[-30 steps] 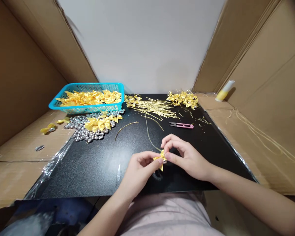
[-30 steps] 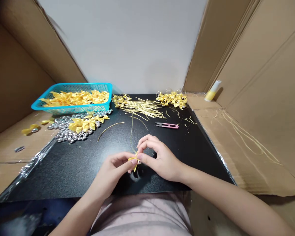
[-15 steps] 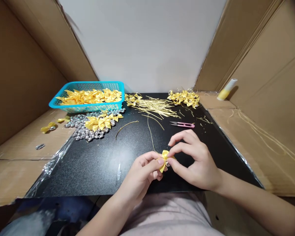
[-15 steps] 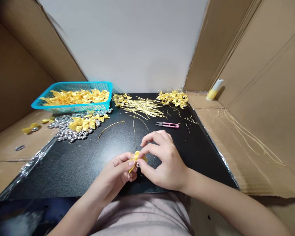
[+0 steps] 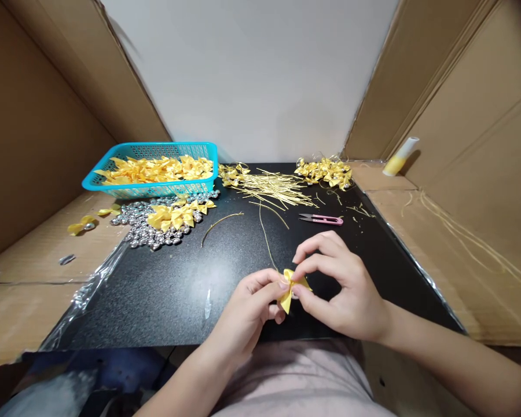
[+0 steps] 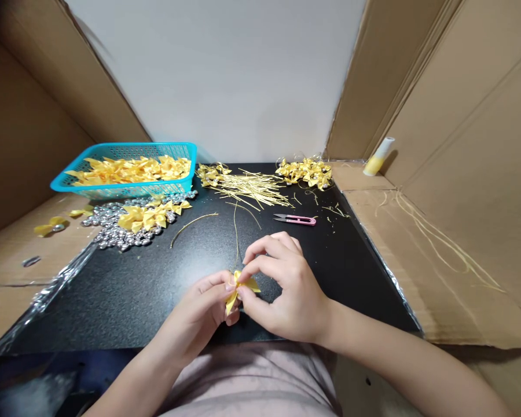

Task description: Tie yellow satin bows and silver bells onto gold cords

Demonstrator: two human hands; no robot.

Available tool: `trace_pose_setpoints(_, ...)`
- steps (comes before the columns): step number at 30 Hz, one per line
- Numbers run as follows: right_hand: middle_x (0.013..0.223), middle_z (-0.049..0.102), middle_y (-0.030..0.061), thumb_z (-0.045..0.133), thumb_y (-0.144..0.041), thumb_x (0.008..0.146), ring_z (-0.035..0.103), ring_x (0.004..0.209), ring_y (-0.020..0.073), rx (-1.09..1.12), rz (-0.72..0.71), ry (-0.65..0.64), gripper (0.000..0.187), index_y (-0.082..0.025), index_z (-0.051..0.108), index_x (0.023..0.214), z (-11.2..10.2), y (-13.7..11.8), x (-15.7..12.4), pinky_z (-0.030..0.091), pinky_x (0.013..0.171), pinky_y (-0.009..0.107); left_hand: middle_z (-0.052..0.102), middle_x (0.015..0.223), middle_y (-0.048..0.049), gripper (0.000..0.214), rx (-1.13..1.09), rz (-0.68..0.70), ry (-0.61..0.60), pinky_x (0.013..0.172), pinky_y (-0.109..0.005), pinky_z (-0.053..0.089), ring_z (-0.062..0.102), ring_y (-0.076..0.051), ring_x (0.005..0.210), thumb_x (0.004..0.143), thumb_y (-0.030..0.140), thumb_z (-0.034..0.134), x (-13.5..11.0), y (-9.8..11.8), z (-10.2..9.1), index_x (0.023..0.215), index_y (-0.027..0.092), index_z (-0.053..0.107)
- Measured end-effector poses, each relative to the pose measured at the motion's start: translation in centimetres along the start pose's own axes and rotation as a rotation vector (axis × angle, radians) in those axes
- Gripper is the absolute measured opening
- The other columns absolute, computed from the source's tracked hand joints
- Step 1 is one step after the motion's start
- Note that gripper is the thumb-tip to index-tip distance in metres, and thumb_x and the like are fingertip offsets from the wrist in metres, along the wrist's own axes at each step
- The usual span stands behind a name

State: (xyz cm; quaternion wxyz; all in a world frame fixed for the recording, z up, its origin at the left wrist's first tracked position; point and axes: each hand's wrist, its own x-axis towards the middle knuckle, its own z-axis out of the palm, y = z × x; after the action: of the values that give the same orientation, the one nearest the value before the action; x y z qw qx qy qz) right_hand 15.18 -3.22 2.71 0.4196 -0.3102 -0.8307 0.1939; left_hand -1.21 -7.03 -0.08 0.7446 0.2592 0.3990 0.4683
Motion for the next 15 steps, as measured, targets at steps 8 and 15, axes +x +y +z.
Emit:
trace_pose_setpoints(8, 0.087, 0.062, 0.0036, 0.065, -0.013, 0.073, 0.055, 0.085, 0.0205, 0.010, -0.040, -0.061, 0.010, -0.022, 0.060, 0.072, -0.21, 0.13, 0.02, 0.042, 0.078, 0.039, 0.055, 0.057, 0.0013, 0.032, 0.069, -0.020, 0.036, 0.049, -0.019, 0.036, 0.045, -0.007, 0.050, 0.065, 0.040, 0.078, 0.01, 0.15, -0.07, 0.059, 0.013, 0.060)
trace_pose_setpoints(15, 0.085, 0.060, 0.0032, 0.066, -0.010, 0.068, 0.054, 0.081, 0.0182, 0.052, -0.099, -0.026, 0.011, -0.018, 0.059, 0.071, -0.26, 0.47, -0.21, 0.041, 0.077, 0.038, 0.058, 0.055, 0.0012, 0.026, 0.220, 0.098, 0.041, 0.051, -0.018, 0.034, 0.044, -0.006, 0.051, 0.072, 0.038, 0.074, -0.10, -0.01, -0.62, 0.062, 0.014, 0.067)
